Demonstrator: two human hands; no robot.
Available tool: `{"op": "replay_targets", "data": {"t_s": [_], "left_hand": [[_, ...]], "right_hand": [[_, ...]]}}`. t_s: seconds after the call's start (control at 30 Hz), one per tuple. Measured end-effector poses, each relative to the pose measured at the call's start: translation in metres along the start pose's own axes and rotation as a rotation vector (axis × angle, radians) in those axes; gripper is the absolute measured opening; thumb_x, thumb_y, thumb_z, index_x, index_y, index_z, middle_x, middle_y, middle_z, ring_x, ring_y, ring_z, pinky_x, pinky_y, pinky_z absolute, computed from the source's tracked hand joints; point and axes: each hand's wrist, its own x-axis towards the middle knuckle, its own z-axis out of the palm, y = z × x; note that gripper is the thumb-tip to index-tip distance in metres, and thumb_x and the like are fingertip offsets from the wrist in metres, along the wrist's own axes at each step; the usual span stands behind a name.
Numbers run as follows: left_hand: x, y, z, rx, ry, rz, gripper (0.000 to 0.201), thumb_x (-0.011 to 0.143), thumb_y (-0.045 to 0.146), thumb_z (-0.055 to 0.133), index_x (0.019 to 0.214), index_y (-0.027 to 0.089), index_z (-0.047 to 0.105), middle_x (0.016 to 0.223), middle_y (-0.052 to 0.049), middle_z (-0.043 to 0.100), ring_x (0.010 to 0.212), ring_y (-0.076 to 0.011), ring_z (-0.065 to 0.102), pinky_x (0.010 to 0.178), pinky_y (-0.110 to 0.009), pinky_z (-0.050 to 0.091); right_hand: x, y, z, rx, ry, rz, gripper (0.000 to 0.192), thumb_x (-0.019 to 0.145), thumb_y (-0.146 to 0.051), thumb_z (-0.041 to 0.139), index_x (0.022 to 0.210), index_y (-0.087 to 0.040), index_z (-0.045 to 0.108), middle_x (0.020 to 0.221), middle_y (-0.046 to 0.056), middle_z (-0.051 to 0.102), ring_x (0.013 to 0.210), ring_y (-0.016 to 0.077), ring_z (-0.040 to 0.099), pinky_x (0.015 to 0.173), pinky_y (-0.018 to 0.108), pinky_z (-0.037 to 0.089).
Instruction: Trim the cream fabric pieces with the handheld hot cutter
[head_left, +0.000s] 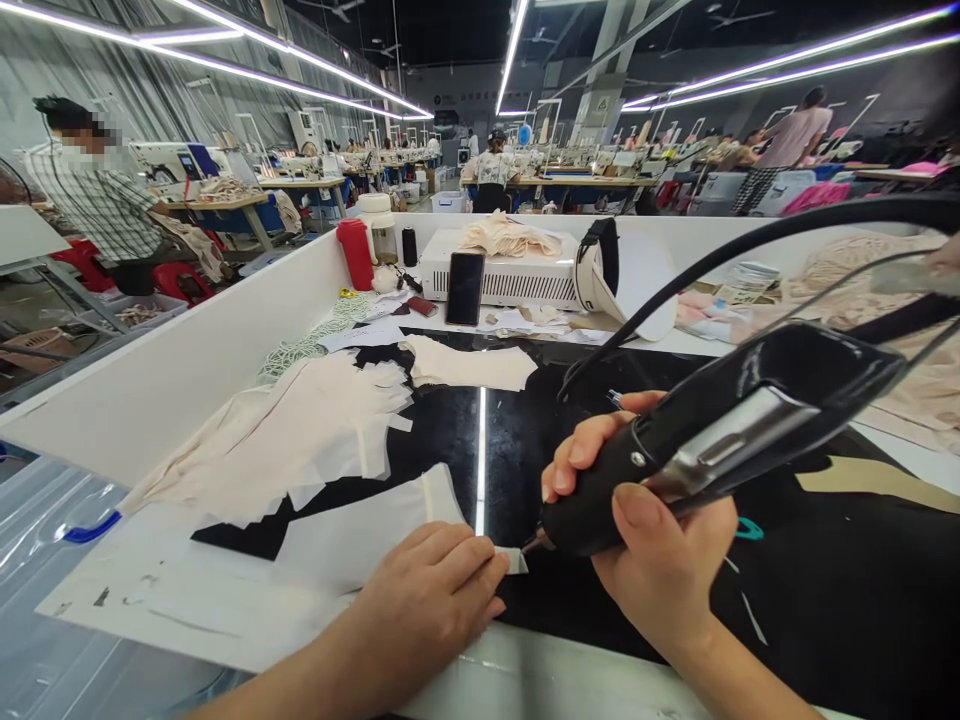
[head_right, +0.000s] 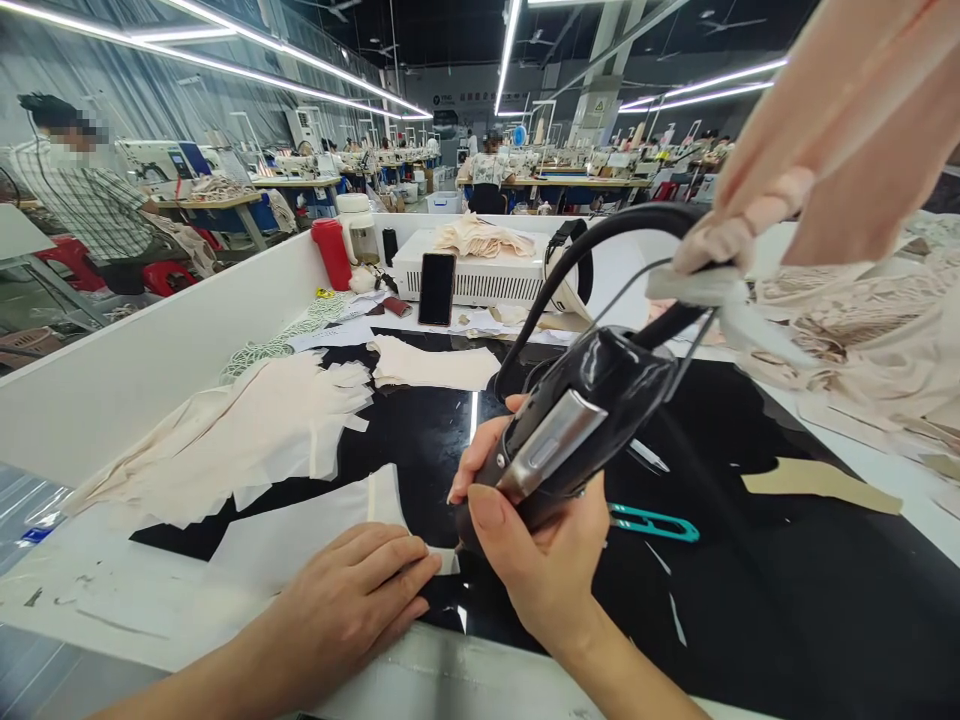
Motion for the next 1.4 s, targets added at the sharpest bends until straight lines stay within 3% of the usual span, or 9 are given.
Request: {"op": "replay_targets", "data": {"t_s": [0.33,0.73,1.03,1.4], "left_hand": [[-0.003,0.000,0.003,0.015,-0.026,0.006,0.018,0.118,0.026,0.058,0.126,0.013,0.068,0.110,-0.006,0.076,0.100,-0.0221,0.075,0.087,-0.036,0.064],[-0.003,-0.001,0.002,0.016,-0.029,0.007,0.019,0.118,0.025,0.056,0.126,0.013,0.069,0.110,-0.007,0.077,0.098,-0.0227,0.076,0.086,-0.038,0.065],[-0.012,-0.008,-0.005,0.033,0.046,0.031,0.026,0.121,0.024,0.049,0.126,0.014,0.073,0.119,-0.007,0.082,0.113,-0.0204,0.077,0.112,-0.035,0.061],[-0.017,-0.007,0.000,0.015,0.044,-0.003,0.020,0.118,0.025,0.057,0.126,0.015,0.073,0.119,-0.008,0.081,0.115,-0.0207,0.076,0.112,-0.035,0.062]], "right_hand": [[-0.003,0.003,-0.001,-0.012,0.002,0.022,0.039,0.095,-0.039,0.090,0.124,-0.032,0.066,0.087,-0.005,0.071,0.064,0.0154,0.070,0.057,0.030,0.062],[-0.009,-0.006,0.000,0.004,-0.012,0.022,0.037,0.094,-0.040,0.090,0.121,-0.031,0.066,0.083,-0.004,0.070,0.061,0.0161,0.068,0.052,0.029,0.061],[-0.009,-0.007,-0.006,0.001,-0.006,0.009,0.039,0.091,-0.040,0.093,0.121,-0.031,0.070,0.084,-0.003,0.070,0.065,0.0165,0.069,0.056,0.031,0.063],[-0.003,-0.015,0.000,0.035,0.074,0.059,0.046,0.077,-0.040,0.102,0.113,-0.030,0.075,0.077,-0.004,0.072,0.060,0.0171,0.067,0.052,0.030,0.064]]}}
